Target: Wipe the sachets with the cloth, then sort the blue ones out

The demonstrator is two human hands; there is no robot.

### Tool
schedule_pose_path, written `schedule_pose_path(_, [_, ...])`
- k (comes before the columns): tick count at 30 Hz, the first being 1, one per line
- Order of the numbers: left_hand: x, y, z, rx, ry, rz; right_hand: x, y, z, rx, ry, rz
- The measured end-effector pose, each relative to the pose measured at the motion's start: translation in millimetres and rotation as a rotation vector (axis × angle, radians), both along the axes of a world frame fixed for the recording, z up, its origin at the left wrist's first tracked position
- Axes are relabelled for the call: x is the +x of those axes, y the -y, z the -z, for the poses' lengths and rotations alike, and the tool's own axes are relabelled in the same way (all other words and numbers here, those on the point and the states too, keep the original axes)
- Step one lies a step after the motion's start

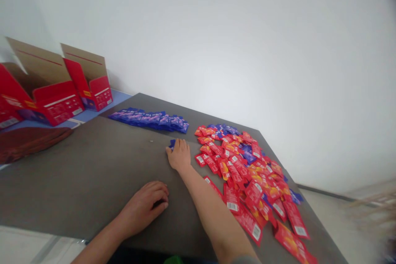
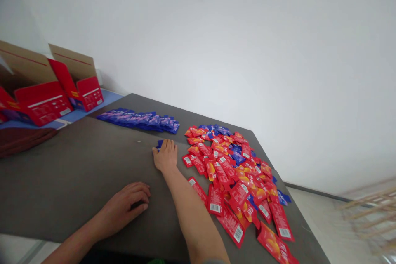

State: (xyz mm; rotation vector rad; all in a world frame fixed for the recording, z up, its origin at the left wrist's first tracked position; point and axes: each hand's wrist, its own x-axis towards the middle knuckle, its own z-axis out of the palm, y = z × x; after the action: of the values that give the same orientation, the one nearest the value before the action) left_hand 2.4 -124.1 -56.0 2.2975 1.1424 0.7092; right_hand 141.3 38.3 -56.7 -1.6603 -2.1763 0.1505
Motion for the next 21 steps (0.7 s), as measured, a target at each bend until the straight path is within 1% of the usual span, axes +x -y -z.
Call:
schedule_pose_path(1, [0.7,1.2,-1.8,-0.003,0.003,-0.005,-3.8,1.8,3.2,-0.008,0.004,-0.017])
schedule_pose_path(3, [1.9,3.0,-5.1,-0.006,0.010,-0.008,-5.8,5.3,4.1,-0.013,-0.001,-0.028])
schedule_pose_path(5, [2.4,3.8,-7.0,-0.006,0.024,-0.004,-0.1,7.4,-0.9,-0.036,0.013,0.028])
schedule_pose_path(8, [2.1,3.8,-6.5,-0.005,0.048,0.010,16.7,8.0,-12.3,-0.155,0.103,0.122])
schedule_pose_path(10, [1.8,3.6,-5.5,-0.013,0.061,0.011,26.6,6.6,-18.9,-0.276,0.134,0.093])
schedule_pose_path(13, [1.6,3.4,-5.7,-0.041,0.063,0.008,27.7,-2.8,-28.9,-0.405,0.094,-0.033])
schedule_pose_path(15, [1.7,3.2,-5.7,-0.047,0.061,0.017,15.7,-18.8,-39.1,-0.411,0.042,-0.097])
schedule_pose_path(16, [1.7,3.0,-4.8,-0.043,0.063,0.022,5.7,-30.6,-45.8,-0.384,0.003,-0.102])
schedule_pose_path(19, [1.3,0.4,3.9,0.001,0.075,0.042,-36.5,-79.5,-70.0,-0.263,-0.109,-0.061])
schedule_pose_path(21, [-0.3,-3.1,13.8,0.062,0.087,0.069,-69.4,-116.9,-84.4,-0.248,-0.115,-0.059])
